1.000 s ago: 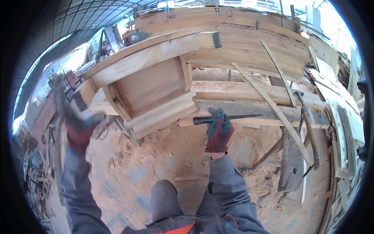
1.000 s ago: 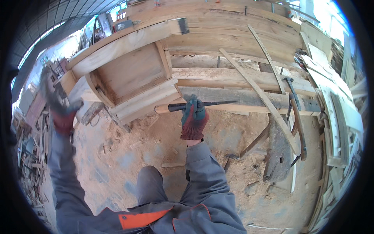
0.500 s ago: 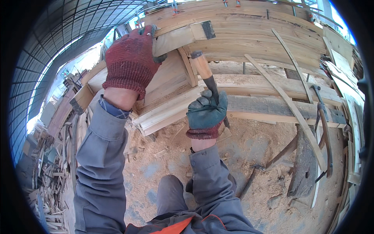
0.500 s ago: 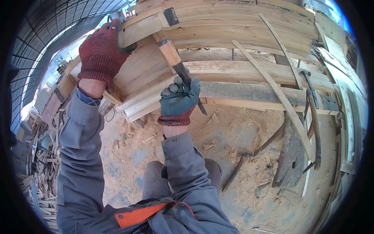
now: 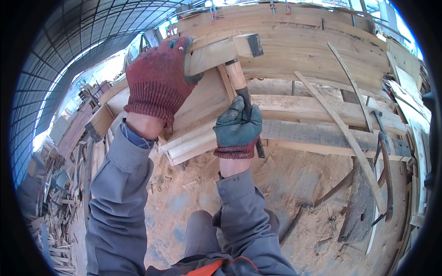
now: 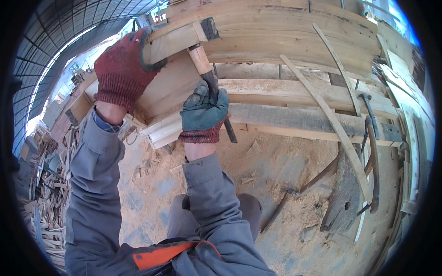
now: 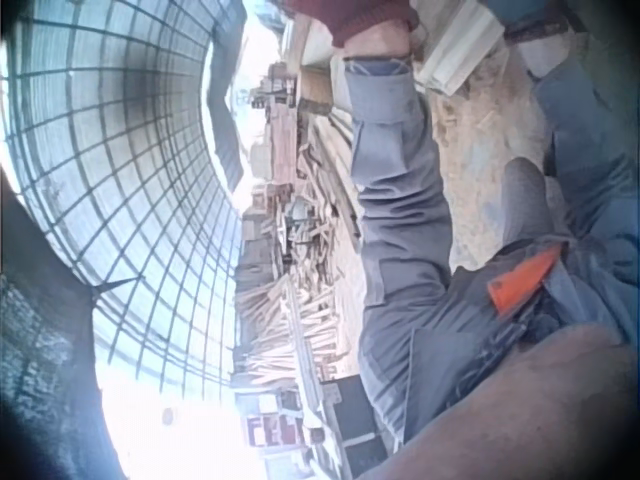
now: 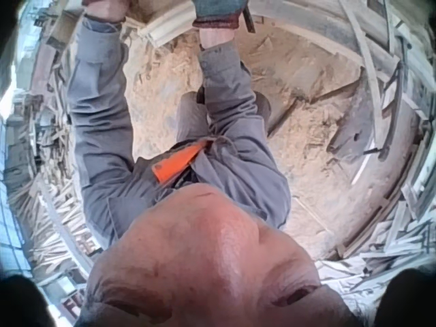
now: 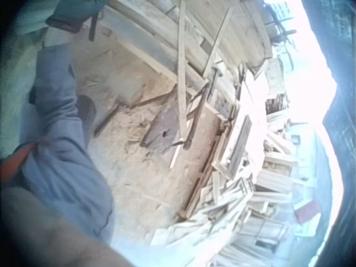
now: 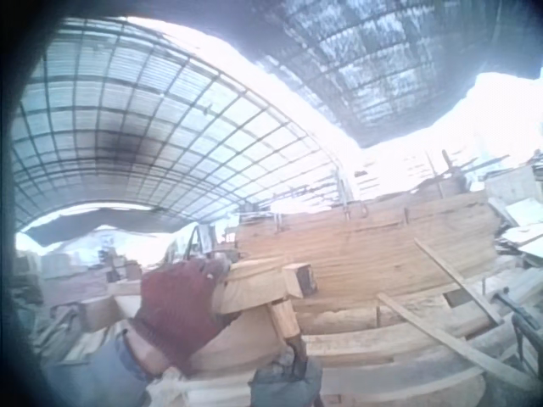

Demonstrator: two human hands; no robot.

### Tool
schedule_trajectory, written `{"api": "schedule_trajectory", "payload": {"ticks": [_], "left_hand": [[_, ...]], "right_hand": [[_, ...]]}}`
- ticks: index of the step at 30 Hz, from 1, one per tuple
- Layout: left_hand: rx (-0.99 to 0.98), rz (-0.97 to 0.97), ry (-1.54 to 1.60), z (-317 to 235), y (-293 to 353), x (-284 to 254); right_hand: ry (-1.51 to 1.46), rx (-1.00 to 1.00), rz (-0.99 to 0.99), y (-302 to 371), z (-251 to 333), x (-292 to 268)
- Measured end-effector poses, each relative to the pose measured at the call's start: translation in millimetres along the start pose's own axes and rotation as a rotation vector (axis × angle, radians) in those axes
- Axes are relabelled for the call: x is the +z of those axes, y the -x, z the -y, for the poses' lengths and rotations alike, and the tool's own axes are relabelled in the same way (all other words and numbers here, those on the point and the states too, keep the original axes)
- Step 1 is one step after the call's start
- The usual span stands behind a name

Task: The person marks a thin wooden strip on a metal surface, then moves to a wooden frame and uses a chisel to carve and fit the strip into a groove. The person repeatedly checks the fit and adjusts the strip by hand.

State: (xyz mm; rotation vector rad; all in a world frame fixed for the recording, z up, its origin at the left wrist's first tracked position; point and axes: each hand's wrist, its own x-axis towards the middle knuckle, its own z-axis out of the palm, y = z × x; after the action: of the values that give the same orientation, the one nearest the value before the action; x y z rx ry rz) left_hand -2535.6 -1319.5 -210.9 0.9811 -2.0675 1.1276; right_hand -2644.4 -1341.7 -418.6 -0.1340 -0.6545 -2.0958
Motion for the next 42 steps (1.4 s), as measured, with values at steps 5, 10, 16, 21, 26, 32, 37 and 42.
{"api": "schedule_trajectory", "payload": {"ticks": [5,10,16,21,26,32,37,42], "left_hand": [[0.031,-0.033,-0.011,3.5,1.2,6.3],[0.053,-0.099,0.048,4.3,-2.1,5.1],[0.001,-0.017,0.013,1.6,0.4,2.8],[0.085,-0.187,0.165,6.0,-1.5,21.8],[0.085,-0.252,0.128,5.7,0.7,26.6],[0.05,-0.096,0.152,2.3,3.6,16.7],[0.052,-0.09,0.175,4.4,-2.7,13.4],[0.08,-0.143,0.192,0.8,0.0,16.3]], "right_hand": [[-0.076,-0.052,0.122,28.1,28.3,-42.2],[-0.114,0.094,0.013,9.2,8.8,-18.8],[-0.04,0.035,0.038,-8.0,-2.5,-4.7],[-0.184,0.088,0.066,20.4,28.9,-56.0],[1.54,-0.506,-0.11,-30.2,21.0,-40.6],[0.006,0.086,0.004,-25.7,29.2,-27.8],[0.002,0.088,-0.248,-3.7,35.1,-7.7],[-0.304,0.387,-0.08,-35.5,26.9,17.1]]}}
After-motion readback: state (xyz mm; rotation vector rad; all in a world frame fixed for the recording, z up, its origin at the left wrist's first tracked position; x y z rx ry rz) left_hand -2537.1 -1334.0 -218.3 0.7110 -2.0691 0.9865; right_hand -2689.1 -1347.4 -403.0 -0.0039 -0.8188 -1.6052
